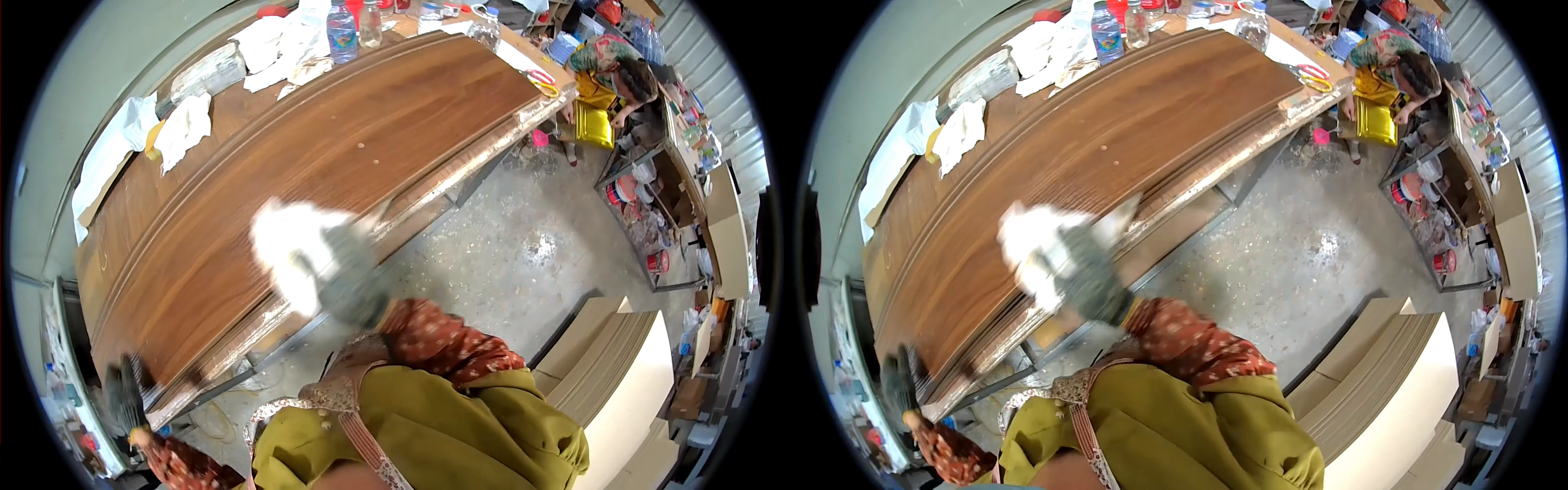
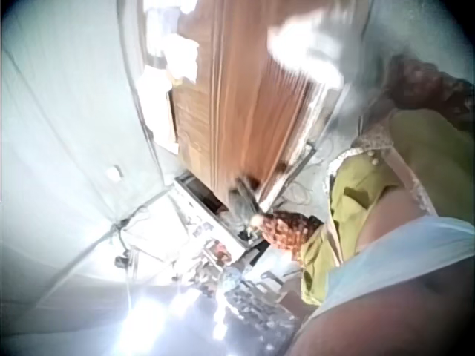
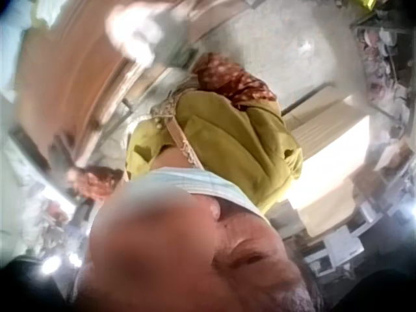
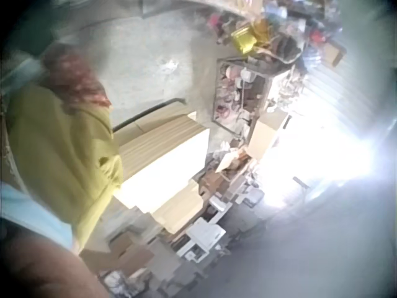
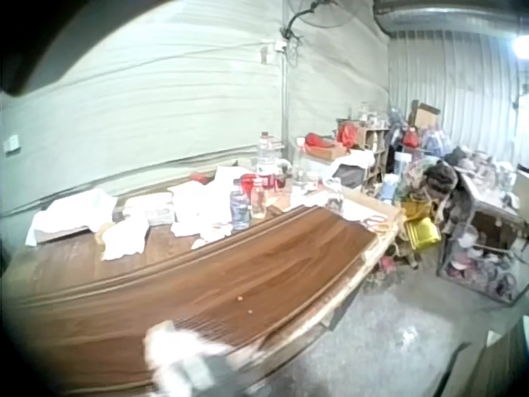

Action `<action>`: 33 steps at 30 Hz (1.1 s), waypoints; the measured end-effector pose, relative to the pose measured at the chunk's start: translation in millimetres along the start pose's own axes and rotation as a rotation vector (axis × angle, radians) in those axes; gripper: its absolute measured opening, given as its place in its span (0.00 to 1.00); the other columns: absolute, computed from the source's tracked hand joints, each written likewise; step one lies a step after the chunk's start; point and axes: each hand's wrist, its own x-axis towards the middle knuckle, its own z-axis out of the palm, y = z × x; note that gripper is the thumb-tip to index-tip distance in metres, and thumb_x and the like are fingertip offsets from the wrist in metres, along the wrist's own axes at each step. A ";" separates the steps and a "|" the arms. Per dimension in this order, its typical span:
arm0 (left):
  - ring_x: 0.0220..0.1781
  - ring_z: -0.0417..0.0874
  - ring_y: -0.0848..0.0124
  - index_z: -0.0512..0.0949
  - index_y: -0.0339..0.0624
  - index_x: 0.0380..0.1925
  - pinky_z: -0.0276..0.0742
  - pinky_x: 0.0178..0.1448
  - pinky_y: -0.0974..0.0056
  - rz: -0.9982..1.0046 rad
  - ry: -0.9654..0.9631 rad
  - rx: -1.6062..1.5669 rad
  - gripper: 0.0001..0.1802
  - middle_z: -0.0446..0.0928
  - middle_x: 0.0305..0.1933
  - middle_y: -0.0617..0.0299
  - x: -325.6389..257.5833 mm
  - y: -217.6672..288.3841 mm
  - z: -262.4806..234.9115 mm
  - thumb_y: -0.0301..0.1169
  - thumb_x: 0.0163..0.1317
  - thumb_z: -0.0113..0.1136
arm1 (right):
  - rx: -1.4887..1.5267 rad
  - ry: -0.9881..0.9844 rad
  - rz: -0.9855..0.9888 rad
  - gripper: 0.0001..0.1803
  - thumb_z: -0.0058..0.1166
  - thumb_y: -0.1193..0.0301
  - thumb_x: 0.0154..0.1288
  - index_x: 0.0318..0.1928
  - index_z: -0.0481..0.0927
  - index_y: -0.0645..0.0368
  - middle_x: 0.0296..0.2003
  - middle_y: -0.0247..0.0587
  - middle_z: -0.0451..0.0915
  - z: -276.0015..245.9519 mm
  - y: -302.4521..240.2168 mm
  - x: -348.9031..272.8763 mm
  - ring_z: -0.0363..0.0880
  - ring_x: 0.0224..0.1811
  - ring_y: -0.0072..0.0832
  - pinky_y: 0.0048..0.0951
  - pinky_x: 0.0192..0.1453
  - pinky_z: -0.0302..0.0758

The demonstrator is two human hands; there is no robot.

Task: The person polishes wooden boards one at a time on a workbench, wiping their surfaces and edges using a sponge and a cloth before turning them over to wipe the opposite sides.

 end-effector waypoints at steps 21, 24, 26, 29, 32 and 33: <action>0.47 0.76 0.58 0.73 0.39 0.50 0.70 0.53 0.59 0.931 0.265 -0.707 0.20 0.75 0.47 0.52 116.7 431.5 -8.6 0.39 0.63 0.53 | -0.857 0.017 -0.543 0.25 0.49 0.63 0.56 0.56 0.71 0.50 0.58 0.43 0.67 -110.9 -64.4 57.4 0.69 0.54 0.42 0.40 0.49 0.73; 0.48 0.76 0.58 0.73 0.39 0.50 0.70 0.53 0.60 0.916 0.266 -0.700 0.19 0.75 0.47 0.51 108.9 434.3 -11.7 0.36 0.62 0.55 | -0.582 0.049 0.088 0.21 0.48 0.66 0.60 0.55 0.70 0.54 0.51 0.42 0.71 -193.1 -44.2 112.9 0.77 0.44 0.36 0.34 0.40 0.77; 0.49 0.76 0.57 0.72 0.38 0.51 0.70 0.54 0.60 0.925 0.255 -0.646 0.19 0.74 0.48 0.50 102.3 441.9 -19.2 0.34 0.62 0.55 | -1.194 0.198 -0.090 0.24 0.51 0.71 0.56 0.57 0.69 0.52 0.55 0.43 0.67 -258.1 -11.6 120.5 0.77 0.43 0.41 0.37 0.41 0.76; 0.50 0.75 0.56 0.72 0.37 0.51 0.69 0.55 0.60 0.927 0.257 -0.648 0.19 0.74 0.48 0.49 105.5 435.1 -23.2 0.34 0.62 0.55 | -1.287 0.211 0.042 0.36 0.52 0.71 0.53 0.65 0.59 0.45 0.61 0.42 0.61 -315.1 19.5 153.5 0.71 0.52 0.43 0.40 0.52 0.72; 0.51 0.75 0.56 0.72 0.37 0.51 0.69 0.56 0.60 0.917 0.265 -0.653 0.18 0.74 0.49 0.49 106.2 432.4 -23.9 0.32 0.61 0.55 | -1.160 0.321 0.174 0.30 0.53 0.68 0.54 0.60 0.67 0.50 0.57 0.48 0.69 -354.7 52.1 174.3 0.72 0.53 0.44 0.39 0.54 0.71; 0.52 0.75 0.56 0.72 0.37 0.51 0.69 0.56 0.59 0.917 0.259 -0.646 0.19 0.74 0.49 0.49 105.5 433.4 -24.8 0.31 0.60 0.56 | -1.005 0.352 0.250 0.27 0.53 0.68 0.54 0.58 0.71 0.53 0.53 0.50 0.72 -374.4 70.0 174.9 0.73 0.53 0.44 0.37 0.56 0.70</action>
